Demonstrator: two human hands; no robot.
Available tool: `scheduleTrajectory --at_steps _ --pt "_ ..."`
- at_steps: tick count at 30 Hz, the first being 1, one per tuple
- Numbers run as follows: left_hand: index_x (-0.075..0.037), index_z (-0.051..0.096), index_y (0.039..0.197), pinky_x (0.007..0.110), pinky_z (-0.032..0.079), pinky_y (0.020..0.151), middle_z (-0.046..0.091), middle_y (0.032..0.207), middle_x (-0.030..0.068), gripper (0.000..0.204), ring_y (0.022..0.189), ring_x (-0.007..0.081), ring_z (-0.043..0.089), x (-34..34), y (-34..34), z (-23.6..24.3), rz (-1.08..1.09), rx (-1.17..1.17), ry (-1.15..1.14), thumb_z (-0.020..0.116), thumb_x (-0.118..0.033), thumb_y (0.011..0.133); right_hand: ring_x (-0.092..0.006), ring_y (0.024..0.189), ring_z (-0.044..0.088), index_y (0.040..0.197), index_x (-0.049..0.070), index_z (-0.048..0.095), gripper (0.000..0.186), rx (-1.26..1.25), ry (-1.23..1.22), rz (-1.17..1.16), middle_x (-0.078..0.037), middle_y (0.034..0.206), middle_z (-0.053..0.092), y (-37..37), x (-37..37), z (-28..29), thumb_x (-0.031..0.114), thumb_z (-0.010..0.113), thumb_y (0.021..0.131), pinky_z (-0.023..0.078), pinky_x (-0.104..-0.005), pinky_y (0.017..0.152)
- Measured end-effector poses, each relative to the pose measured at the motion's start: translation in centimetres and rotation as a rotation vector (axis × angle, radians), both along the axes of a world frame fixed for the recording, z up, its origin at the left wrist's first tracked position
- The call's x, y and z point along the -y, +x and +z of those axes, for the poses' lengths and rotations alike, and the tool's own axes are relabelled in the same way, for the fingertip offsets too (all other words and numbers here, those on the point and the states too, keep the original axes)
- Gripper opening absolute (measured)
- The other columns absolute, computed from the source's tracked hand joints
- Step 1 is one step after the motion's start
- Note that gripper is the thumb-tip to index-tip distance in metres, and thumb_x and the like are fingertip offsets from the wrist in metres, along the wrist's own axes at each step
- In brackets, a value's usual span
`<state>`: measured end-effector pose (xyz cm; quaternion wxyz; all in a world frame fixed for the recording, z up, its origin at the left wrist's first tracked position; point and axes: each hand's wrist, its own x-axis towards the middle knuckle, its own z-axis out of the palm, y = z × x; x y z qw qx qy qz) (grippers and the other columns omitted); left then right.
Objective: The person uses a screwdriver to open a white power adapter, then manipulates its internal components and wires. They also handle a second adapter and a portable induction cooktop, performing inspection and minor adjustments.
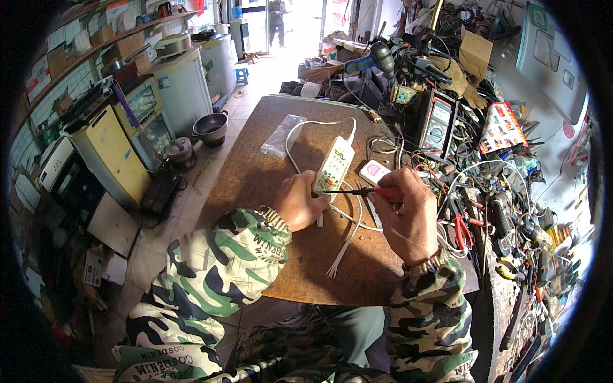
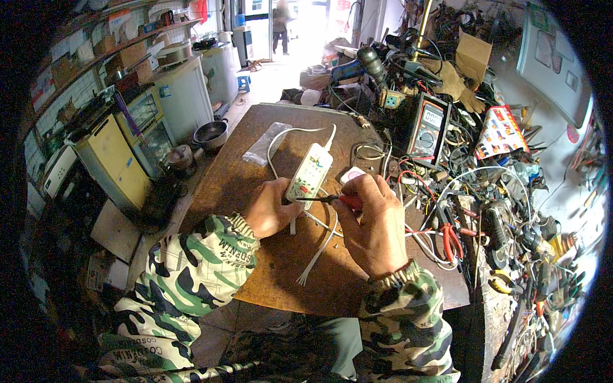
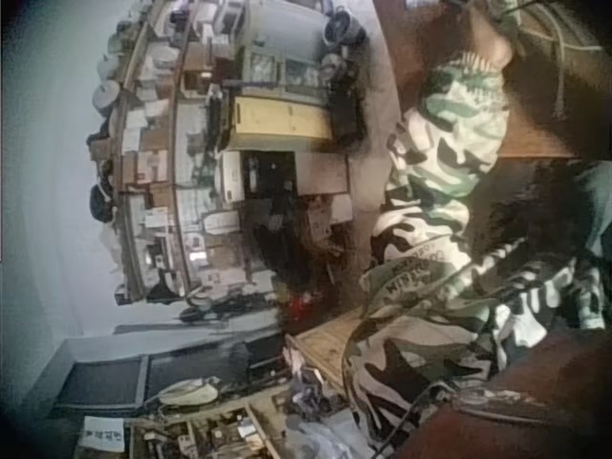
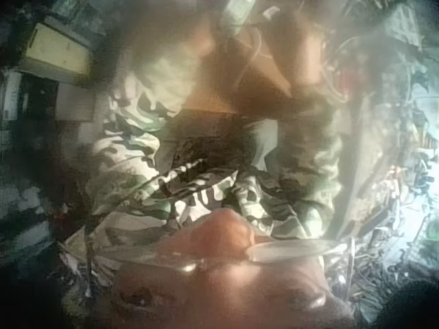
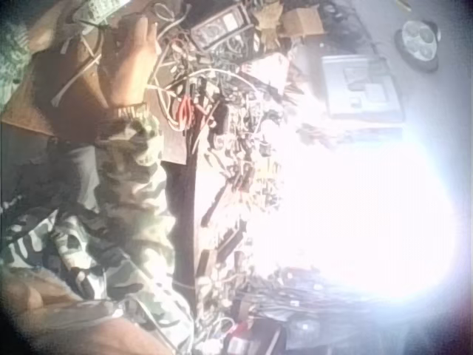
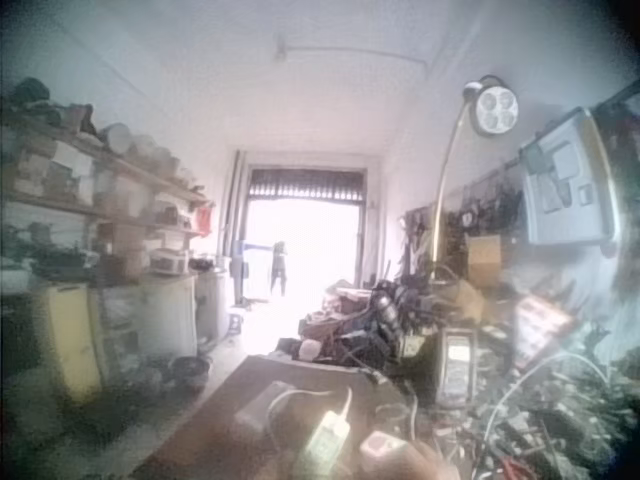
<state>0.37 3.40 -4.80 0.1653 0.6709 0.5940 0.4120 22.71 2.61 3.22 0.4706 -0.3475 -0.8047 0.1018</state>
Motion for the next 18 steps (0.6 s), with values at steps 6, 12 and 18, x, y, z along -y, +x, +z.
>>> scheduleTrajectory --at_steps 6,12,18 --pt "0.003 0.067 0.101 0.044 0.054 0.075 0.071 0.086 0.0225 0.031 0.084 0.0368 0.071 -1.1 -0.7 -2.4 -0.046 0.223 -0.028 0.074 -0.017 0.079 -0.031 0.074 0.068 0.087 0.001 0.06 0.019 0.055 -0.074 -0.095 -0.015 0.08 0.064 -0.4 0.2 0.0 0.009 0.076 0.082 0.053 -0.0386 0.063" --pt "0.003 0.067 0.099 0.043 0.054 0.073 0.071 0.086 0.0226 0.029 0.083 0.0357 0.071 -1.1 0.0 -1.9 -0.047 0.198 0.032 0.075 -0.017 0.078 -0.0293 0.065 0.067 0.085 0.001 0.061 0.021 -0.074 -0.019 -0.075 -0.014 0.075 0.065 -0.3 -0.4 -0.8 0.012 0.078 0.082 0.052 -0.0384 0.06" --pt "0.003 0.067 0.099 0.044 0.053 0.075 0.07 0.086 0.0213 0.029 0.085 0.0347 0.071 -0.8 -0.3 -2.3 -0.038 0.216 0.035 0.075 -0.016 0.079 -0.0298 0.067 0.067 0.086 0.002 0.061 0.02 -0.009 -0.01 -0.046 -0.014 0.079 0.065 -0.6 0.2 -0.3 0.011 0.078 0.081 0.051 -0.0386 0.058"
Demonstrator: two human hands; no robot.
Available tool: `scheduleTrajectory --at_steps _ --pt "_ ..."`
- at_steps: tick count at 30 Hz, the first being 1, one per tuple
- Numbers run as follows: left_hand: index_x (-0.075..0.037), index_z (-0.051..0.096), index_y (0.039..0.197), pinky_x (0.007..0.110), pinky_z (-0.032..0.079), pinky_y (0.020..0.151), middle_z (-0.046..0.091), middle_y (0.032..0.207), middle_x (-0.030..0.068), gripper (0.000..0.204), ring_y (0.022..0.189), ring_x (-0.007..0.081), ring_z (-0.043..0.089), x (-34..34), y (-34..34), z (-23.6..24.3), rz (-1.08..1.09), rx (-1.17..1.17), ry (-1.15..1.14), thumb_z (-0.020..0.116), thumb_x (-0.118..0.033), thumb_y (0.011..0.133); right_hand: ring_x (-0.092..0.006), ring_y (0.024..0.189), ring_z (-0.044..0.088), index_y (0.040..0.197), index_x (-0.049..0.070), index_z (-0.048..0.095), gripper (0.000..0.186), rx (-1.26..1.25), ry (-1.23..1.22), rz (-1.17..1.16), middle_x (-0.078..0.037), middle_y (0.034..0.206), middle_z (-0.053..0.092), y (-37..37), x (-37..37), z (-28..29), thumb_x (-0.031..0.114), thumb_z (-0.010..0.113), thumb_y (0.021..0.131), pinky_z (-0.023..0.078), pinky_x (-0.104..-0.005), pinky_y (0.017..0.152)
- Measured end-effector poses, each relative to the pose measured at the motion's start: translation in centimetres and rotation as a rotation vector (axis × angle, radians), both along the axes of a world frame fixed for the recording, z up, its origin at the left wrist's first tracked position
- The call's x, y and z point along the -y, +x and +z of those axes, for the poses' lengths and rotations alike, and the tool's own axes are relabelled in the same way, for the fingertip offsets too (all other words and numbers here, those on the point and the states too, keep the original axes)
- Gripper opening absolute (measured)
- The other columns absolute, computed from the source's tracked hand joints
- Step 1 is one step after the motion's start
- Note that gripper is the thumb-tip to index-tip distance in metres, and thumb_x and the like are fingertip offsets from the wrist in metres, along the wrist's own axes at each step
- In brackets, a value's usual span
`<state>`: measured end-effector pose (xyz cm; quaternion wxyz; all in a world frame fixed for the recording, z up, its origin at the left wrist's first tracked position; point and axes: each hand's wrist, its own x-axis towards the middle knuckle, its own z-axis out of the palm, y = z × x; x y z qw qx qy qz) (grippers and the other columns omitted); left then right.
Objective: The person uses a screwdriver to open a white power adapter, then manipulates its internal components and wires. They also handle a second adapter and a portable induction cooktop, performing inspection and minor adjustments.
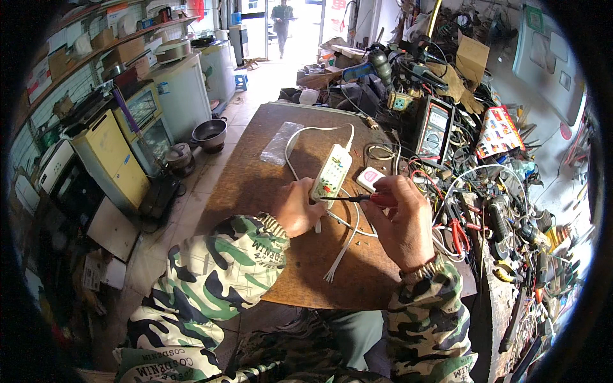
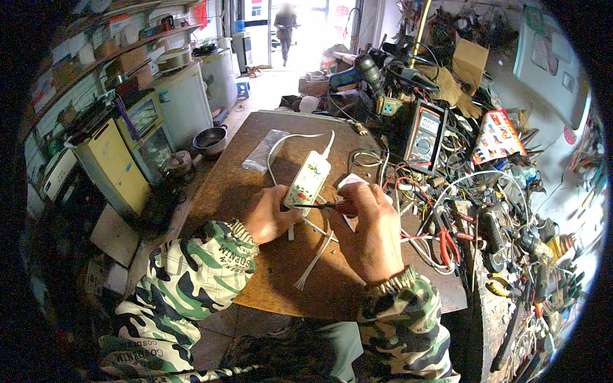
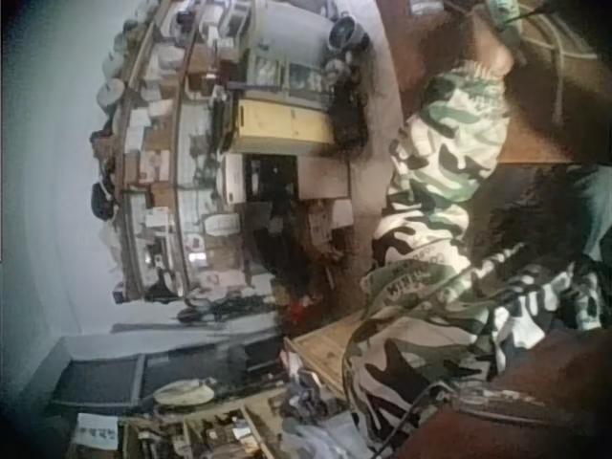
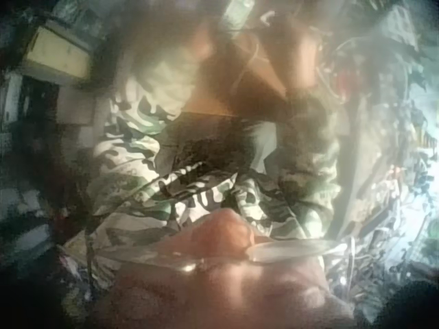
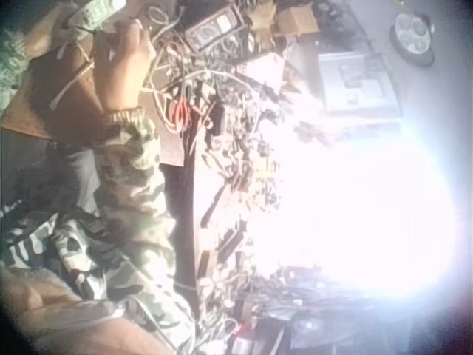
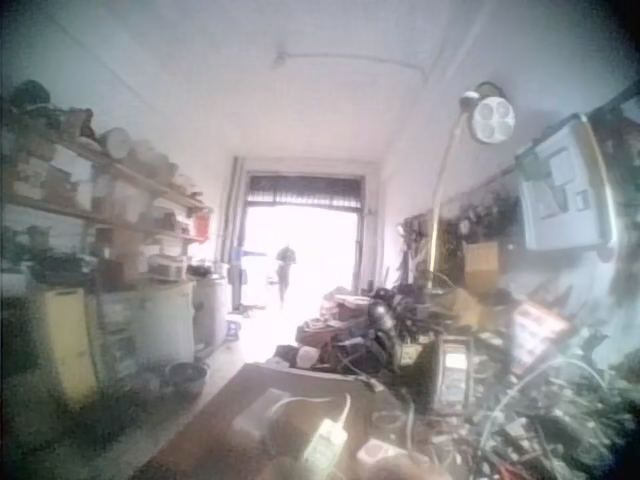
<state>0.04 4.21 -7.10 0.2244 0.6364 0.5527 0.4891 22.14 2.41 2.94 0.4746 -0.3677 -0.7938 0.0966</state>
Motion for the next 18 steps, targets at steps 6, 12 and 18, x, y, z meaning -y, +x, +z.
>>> scheduleTrajectory --at_steps 6,12,18 --pt "0.004 0.067 0.098 0.044 0.054 0.076 0.07 0.09 0.0236 0.031 0.089 0.0371 0.071 0.5 0.3 2.4 0.02 -0.094 -0.099 0.075 -0.018 0.078 -0.0301 0.069 0.068 0.089 0.002 0.062 0.018 -0.015 -0.011 -0.047 -0.014 0.081 0.065 -0.2 -0.1 -0.1 0.008 0.077 0.08 0.052 -0.0387 0.062" --pt "0.003 0.068 0.103 0.031 0.051 0.072 0.07 0.089 0.0066 0.02 0.079 0.014 0.064 -0.7 -0.4 1.0 -0.216 0.353 -0.199 0.071 -0.004 0.084 -0.028 0.072 0.068 0.094 0.0 0.063 0.018 -0.093 0.021 0.042 -0.015 0.086 0.065 0.6 0.1 -0.9 0.003 0.076 0.081 0.053 -0.0368 0.062" --pt "0.0 0.067 0.108 0.028 0.053 0.073 0.072 0.096 0.0045 0.024 0.083 0.0128 0.067 -0.6 -1.0 1.7 -0.307 0.51 -0.328 0.074 -0.007 0.087 -0.0239 0.072 0.069 0.093 -0.001 0.062 0.018 -0.141 0.011 -0.011 -0.014 0.086 0.065 2.0 0.9 -2.1 -0.001 0.076 0.082 0.054 -0.0326 0.062"
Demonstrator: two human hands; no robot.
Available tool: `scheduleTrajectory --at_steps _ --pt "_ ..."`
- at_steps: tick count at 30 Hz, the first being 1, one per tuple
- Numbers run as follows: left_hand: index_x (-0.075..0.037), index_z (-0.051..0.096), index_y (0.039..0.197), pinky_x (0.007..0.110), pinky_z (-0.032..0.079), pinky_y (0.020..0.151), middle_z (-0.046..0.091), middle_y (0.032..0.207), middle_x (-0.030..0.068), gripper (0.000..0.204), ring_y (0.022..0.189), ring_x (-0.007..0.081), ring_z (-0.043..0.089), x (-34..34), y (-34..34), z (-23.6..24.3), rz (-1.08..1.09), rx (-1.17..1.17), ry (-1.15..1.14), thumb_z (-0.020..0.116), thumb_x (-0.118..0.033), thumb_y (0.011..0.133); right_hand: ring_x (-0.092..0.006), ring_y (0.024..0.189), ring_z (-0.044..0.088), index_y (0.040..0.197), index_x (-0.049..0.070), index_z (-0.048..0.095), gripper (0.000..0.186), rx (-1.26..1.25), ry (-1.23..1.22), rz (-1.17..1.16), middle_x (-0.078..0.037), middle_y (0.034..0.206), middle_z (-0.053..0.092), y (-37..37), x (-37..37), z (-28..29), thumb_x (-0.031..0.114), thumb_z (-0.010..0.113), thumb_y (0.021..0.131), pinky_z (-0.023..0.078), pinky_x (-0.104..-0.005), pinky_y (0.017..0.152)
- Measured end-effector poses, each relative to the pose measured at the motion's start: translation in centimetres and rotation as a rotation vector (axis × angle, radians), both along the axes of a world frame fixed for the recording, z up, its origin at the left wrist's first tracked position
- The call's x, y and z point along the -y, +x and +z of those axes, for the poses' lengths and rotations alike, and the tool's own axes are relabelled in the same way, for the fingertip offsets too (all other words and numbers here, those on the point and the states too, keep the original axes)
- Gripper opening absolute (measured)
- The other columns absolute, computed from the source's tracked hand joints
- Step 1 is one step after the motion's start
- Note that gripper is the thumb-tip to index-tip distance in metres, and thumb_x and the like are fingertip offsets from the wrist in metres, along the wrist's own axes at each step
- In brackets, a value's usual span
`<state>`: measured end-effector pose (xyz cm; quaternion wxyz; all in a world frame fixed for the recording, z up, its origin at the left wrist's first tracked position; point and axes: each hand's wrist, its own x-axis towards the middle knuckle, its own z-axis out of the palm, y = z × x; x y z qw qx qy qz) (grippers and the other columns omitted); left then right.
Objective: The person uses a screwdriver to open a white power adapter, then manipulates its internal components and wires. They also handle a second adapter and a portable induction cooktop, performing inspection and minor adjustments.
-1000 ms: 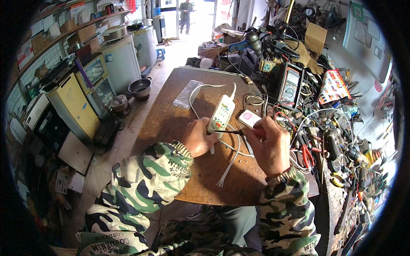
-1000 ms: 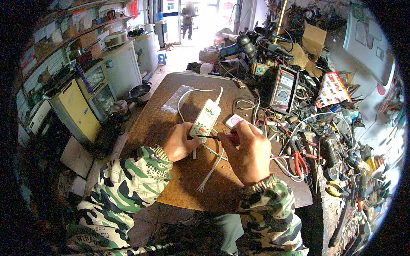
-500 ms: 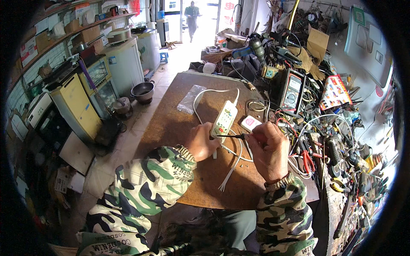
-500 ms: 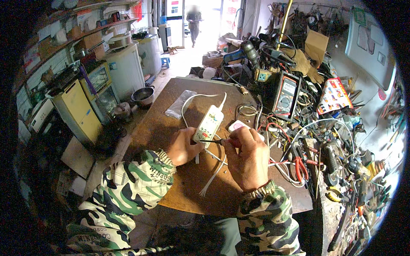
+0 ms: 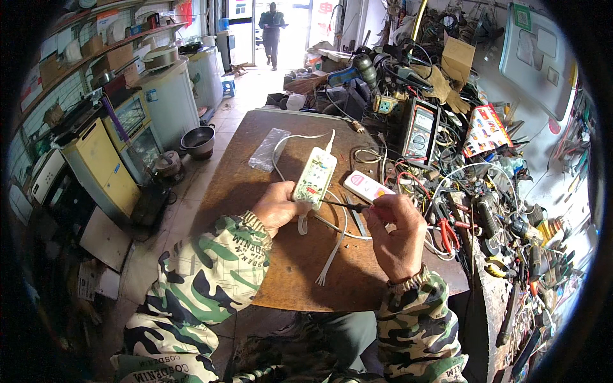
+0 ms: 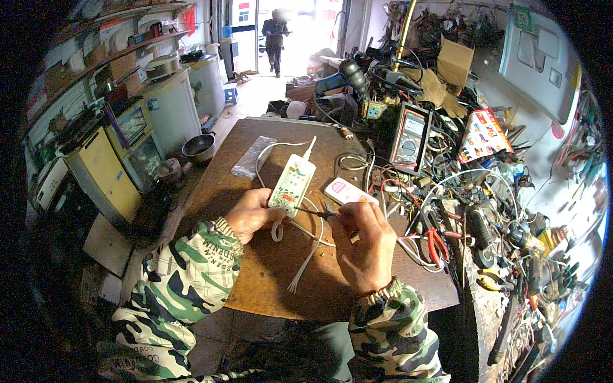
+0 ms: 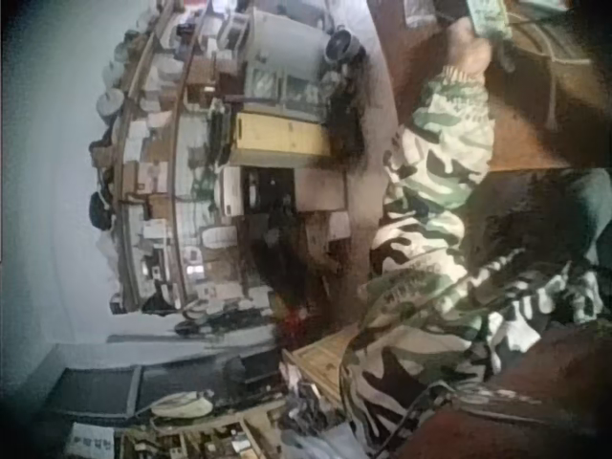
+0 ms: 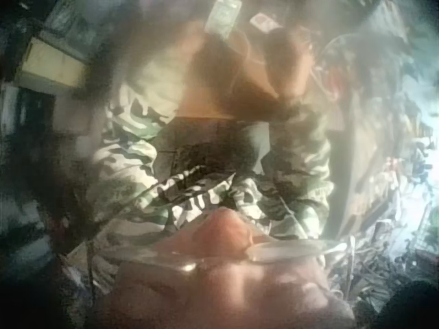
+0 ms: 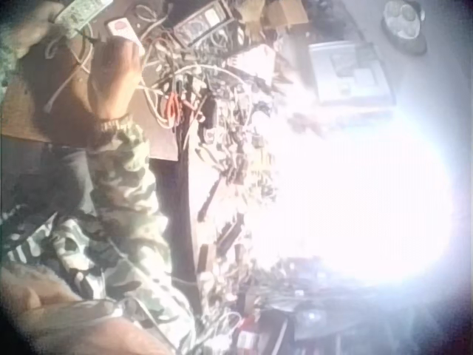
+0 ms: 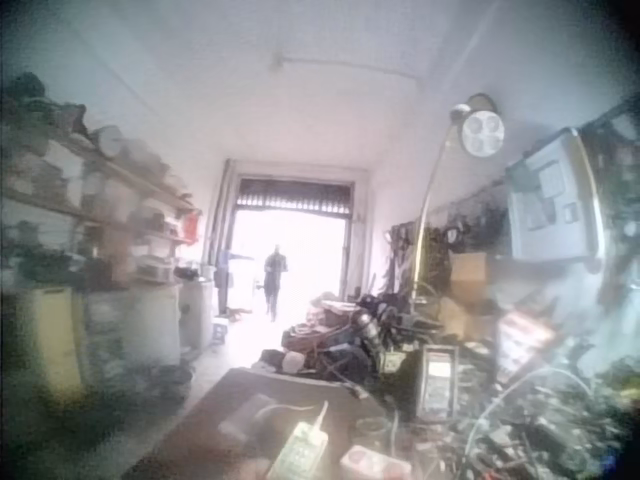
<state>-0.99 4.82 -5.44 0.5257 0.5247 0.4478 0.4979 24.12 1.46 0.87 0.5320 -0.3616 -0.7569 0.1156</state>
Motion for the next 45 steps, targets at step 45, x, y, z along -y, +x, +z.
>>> scheduleTrajectory --at_steps 45 --pt "0.001 0.071 0.094 0.029 0.051 0.069 0.071 0.085 0.007 0.019 0.075 0.0133 0.065 0.7 0.4 0.4 0.049 -0.077 0.12 0.073 -0.014 0.083 -0.0353 0.066 0.064 0.087 0.003 0.061 0.017 0.393 0.0 -0.03 -0.015 0.08 0.063 -1.7 -0.7 3.8 0.015 0.072 0.087 0.05 -0.0429 0.058"
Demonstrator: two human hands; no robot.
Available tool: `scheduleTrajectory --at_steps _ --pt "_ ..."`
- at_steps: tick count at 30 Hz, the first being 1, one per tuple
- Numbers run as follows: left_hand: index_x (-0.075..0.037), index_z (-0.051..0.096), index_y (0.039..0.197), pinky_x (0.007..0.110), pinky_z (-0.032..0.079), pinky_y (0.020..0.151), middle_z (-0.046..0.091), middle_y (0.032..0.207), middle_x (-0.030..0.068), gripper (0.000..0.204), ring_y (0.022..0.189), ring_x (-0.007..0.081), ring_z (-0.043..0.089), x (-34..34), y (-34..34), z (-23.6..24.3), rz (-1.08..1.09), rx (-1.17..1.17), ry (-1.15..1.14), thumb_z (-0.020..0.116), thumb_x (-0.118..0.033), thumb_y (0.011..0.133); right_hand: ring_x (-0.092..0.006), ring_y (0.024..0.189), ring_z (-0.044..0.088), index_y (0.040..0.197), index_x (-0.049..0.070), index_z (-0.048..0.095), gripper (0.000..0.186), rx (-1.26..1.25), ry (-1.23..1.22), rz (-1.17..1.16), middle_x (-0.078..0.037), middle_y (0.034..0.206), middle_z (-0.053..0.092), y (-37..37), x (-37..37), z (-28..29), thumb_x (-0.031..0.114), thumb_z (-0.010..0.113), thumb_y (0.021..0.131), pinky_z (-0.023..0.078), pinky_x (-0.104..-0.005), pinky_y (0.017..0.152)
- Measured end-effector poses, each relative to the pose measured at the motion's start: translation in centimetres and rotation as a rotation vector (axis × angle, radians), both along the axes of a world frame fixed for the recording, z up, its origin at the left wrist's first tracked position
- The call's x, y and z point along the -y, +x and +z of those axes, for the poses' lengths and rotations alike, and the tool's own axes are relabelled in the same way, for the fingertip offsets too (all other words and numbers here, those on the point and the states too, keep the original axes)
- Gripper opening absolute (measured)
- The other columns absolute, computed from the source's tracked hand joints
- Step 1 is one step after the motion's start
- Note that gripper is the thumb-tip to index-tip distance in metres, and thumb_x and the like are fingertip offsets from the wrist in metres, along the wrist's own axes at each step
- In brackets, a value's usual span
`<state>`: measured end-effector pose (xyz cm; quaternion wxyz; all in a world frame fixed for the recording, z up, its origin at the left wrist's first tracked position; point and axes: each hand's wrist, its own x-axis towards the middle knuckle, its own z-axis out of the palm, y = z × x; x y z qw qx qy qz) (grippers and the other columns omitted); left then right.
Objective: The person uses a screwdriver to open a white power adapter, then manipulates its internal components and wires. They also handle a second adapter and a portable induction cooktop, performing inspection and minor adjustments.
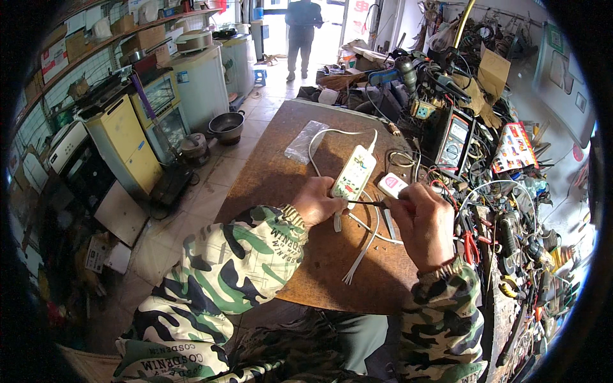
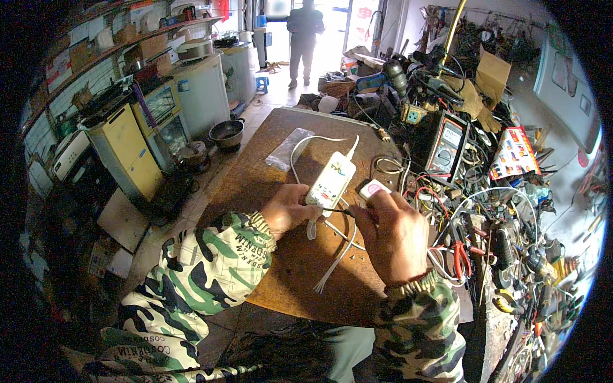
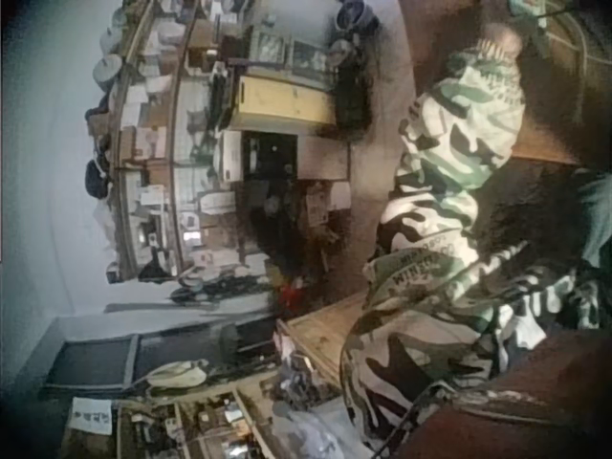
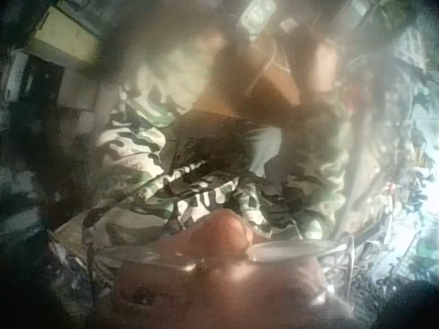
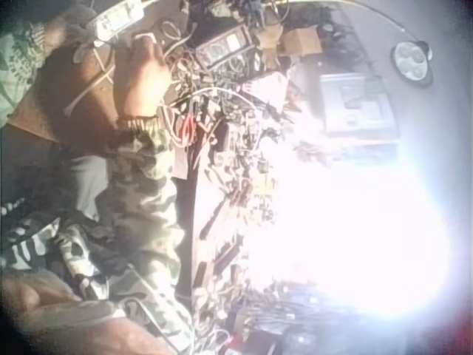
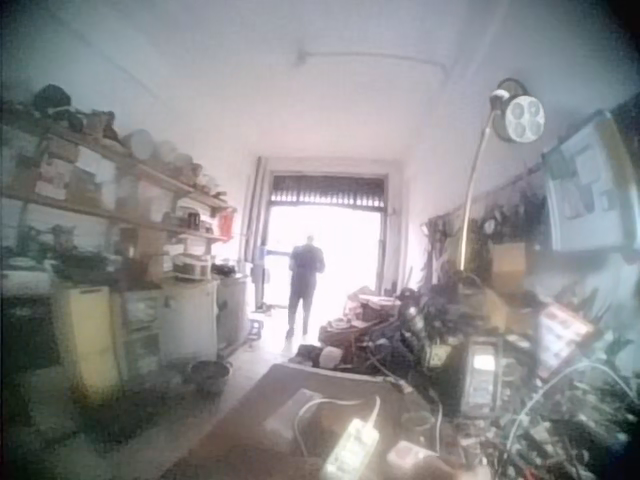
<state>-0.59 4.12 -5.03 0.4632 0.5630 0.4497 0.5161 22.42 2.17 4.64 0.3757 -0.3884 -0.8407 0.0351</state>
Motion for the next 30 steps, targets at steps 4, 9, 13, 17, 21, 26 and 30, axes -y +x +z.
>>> scheduleTrajectory --at_steps 4,9,13,17,21,26,30 --pt "0.007 0.068 0.09 0.033 0.051 0.065 0.07 0.079 0.01 0.014 0.071 0.0161 0.065 0.2 0.1 0.8 0.041 -0.087 -0.006 0.069 -0.004 0.08 -0.0346 0.068 0.067 0.085 0.003 0.061 0.021 -0.067 0.059 0.073 -0.014 0.079 0.066 -0.1 -0.3 -0.6 0.019 0.076 0.085 0.051 -0.0431 0.059" --pt "0.008 0.068 0.093 0.034 0.051 0.065 0.07 0.08 0.0102 0.016 0.071 0.0157 0.065 -0.7 0.1 -0.5 0.083 -0.057 -0.013 0.067 -0.004 0.081 -0.0343 0.08 0.068 0.094 0.001 0.06 0.023 -0.017 -0.172 -0.072 -0.016 0.089 0.064 0.3 0.0 -0.7 0.009 0.077 0.081 0.053 -0.0416 0.067" --pt "0.009 0.068 0.095 0.034 0.051 0.066 0.07 0.081 0.0104 0.018 0.072 0.0159 0.065 -0.3 0.0 0.1 0.043 -0.044 -0.025 0.068 -0.004 0.082 -0.033 0.075 0.067 0.093 0.002 0.061 0.021 -0.141 -0.025 0.091 -0.016 0.087 0.064 0.2 -0.2 -0.7 0.008 0.076 0.081 0.052 -0.0409 0.066" --pt "0.009 0.068 0.098 0.033 0.052 0.067 0.071 0.082 0.011 0.02 0.073 0.0167 0.065 -0.7 0.1 -0.8 0.081 -0.071 -0.008 0.068 -0.005 0.083 -0.0315 0.068 0.067 0.086 0.002 0.061 0.02 -0.148 -0.048 -0.027 -0.014 0.079 0.065 -0.3 0.0 -1.2 0.013 0.077 0.081 0.051 -0.0405 0.06" --pt "0.005 0.069 0.102 0.03 0.051 0.073 0.071 0.088 0.0074 0.025 0.079 0.0133 0.065 -0.8 0.0 -0.8 0.032 -0.102 -0.048 0.072 -0.015 0.087 -0.0315 0.068 0.067 0.086 0.003 0.062 0.02 -0.1 0.02 -0.052 -0.014 0.079 0.065 -0.2 0.5 -1.4 0.015 0.077 0.082 0.052 -0.0415 0.059" --pt "0.009 0.066 0.097 0.033 0.055 0.066 0.072 0.084 0.015 0.02 0.075 0.0193 0.071 -0.2 0.0 0.5 0.089 -0.147 -0.083 0.069 -0.007 0.084 -0.034 0.071 0.066 0.086 0.003 0.061 0.018 -0.151 0.031 0.051 -0.015 0.08 0.063 -0.5 0.5 -1.6 0.011 0.077 0.081 0.051 -0.0424 0.06" --pt "0.009 0.064 0.097 0.033 0.056 0.067 0.071 0.085 0.0159 0.02 0.075 0.0204 0.071 -0.4 -0.1 0.0 0.081 -0.107 -0.074 0.068 -0.007 0.085 -0.0339 0.07 0.065 0.087 0.003 0.062 0.016 -0.126 0.021 0.025 -0.014 0.081 0.063 -0.4 0.5 -1.6 0.009 0.076 0.082 0.051 -0.0431 0.061"
